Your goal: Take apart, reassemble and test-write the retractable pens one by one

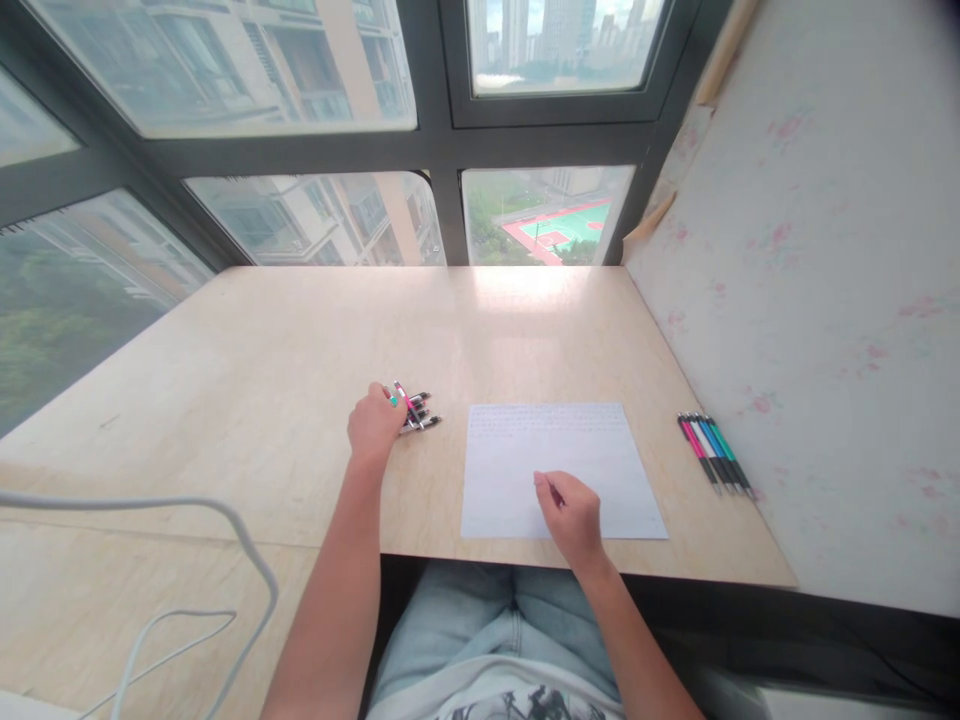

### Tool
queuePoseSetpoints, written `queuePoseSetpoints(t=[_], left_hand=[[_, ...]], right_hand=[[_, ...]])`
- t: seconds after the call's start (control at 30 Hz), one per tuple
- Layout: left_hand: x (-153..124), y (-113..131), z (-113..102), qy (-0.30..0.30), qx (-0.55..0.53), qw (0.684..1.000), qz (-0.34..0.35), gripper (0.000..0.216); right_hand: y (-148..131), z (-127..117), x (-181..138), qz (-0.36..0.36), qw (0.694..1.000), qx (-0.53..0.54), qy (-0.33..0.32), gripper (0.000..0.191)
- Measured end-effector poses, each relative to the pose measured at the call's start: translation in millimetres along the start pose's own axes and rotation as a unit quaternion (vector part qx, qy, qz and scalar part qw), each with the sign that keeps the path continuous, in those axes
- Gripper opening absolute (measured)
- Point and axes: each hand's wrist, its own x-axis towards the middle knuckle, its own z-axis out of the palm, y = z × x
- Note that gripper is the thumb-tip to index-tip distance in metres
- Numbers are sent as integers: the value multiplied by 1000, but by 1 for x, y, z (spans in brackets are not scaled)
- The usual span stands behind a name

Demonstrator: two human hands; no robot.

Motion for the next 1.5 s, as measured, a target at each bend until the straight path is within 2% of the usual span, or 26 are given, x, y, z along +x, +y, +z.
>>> queuePoseSetpoints(t=[0.43, 0.6, 0.7, 0.77, 0.83, 0.9, 0.97, 1.07, 1.13, 1.27, 1.37, 1.5], left_hand=[[-3, 1, 0, 10, -7, 999, -44, 27], [-7, -8, -7, 46, -85, 994, -45, 20], [-15, -13, -9, 48, -202, 977, -48, 23], [-25, -14, -9, 11, -361, 931, -47, 32], [-40, -10, -8, -57, -523, 850, -34, 43], [-59, -3, -4, -118, -633, 765, -20, 48], [-80, 6, 2, -181, -695, 696, -10, 46], [-111, 22, 13, -255, -733, 631, -19, 34], [-128, 32, 21, -289, -745, 601, -34, 26], [-151, 45, 31, -310, -763, 565, -46, 20], [-160, 47, 34, -319, -762, 562, -33, 21], [-168, 43, 34, -336, -750, 569, -17, 20]], right_hand=[[0, -1, 1, 1, 1000, 2, 6, 37], [-1, -2, 2, 2, 1000, 1, 9, 37], [-4, -4, 3, 7, 1000, 4, 6, 37], [-5, -5, 4, 16, 1000, 22, 3, 35], [-5, -7, 4, 30, 998, 49, 9, 30], [-4, -7, 4, 42, 997, 63, 23, 30], [-4, -7, 5, 50, 996, 60, 36, 36], [-6, -8, 6, 77, 993, 81, 41, 27], [-12, -11, 10, 101, 987, 121, 27, 16], [-28, -15, 19, 116, 975, 184, -49, 26], [-32, -15, 21, 136, 967, 195, -89, 42], [-29, -12, 17, 171, 955, 216, -115, 46]])
